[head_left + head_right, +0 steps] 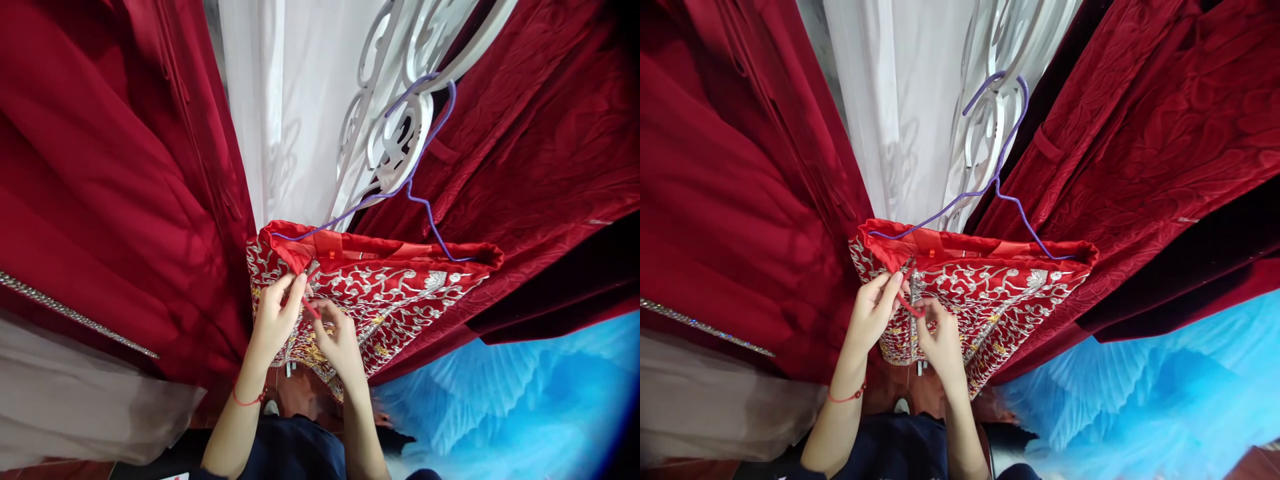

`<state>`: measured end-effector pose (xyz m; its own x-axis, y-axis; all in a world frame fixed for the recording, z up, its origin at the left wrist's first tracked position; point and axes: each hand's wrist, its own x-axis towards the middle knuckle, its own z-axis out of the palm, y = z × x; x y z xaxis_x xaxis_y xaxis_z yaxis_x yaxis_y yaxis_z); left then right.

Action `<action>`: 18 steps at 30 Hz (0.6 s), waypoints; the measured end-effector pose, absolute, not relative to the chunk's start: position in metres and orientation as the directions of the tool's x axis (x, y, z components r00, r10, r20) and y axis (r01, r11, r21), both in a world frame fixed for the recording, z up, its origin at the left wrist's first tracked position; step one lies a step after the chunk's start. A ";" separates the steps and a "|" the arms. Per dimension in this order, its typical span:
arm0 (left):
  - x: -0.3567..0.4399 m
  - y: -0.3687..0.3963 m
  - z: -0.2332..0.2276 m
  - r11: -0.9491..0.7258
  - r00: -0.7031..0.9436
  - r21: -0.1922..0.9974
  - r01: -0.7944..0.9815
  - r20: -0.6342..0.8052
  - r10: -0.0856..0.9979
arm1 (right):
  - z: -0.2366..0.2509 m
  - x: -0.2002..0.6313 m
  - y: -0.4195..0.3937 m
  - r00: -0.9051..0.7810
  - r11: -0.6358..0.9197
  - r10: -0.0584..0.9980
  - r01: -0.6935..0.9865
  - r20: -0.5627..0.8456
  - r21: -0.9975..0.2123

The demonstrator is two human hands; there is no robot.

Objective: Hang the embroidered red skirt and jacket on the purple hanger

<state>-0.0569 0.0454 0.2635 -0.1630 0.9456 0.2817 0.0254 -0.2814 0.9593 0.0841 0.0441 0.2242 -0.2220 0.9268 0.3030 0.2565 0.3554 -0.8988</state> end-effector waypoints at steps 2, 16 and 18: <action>-0.054 0.042 0.257 -0.230 -0.164 0.973 -0.036 0.221 0.961 | 0.234 0.083 0.050 -0.181 0.422 0.901 0.151 0.395 -0.894; -0.055 0.040 0.247 -0.149 -0.149 0.977 -0.156 0.125 0.981 | 0.264 0.049 0.061 -0.036 0.184 0.977 -0.351 0.210 -0.918; -0.052 0.042 0.243 -0.130 -0.150 0.968 -0.216 0.098 0.984 | 0.262 0.051 0.065 -0.051 0.171 0.978 -0.359 0.202 -0.917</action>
<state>-0.0524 0.0424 0.2433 -0.1504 0.9837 0.0982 -0.2163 -0.1296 0.9677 0.0514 0.0652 0.2619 -0.0506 0.9781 0.2021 -0.3592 0.1710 -0.9175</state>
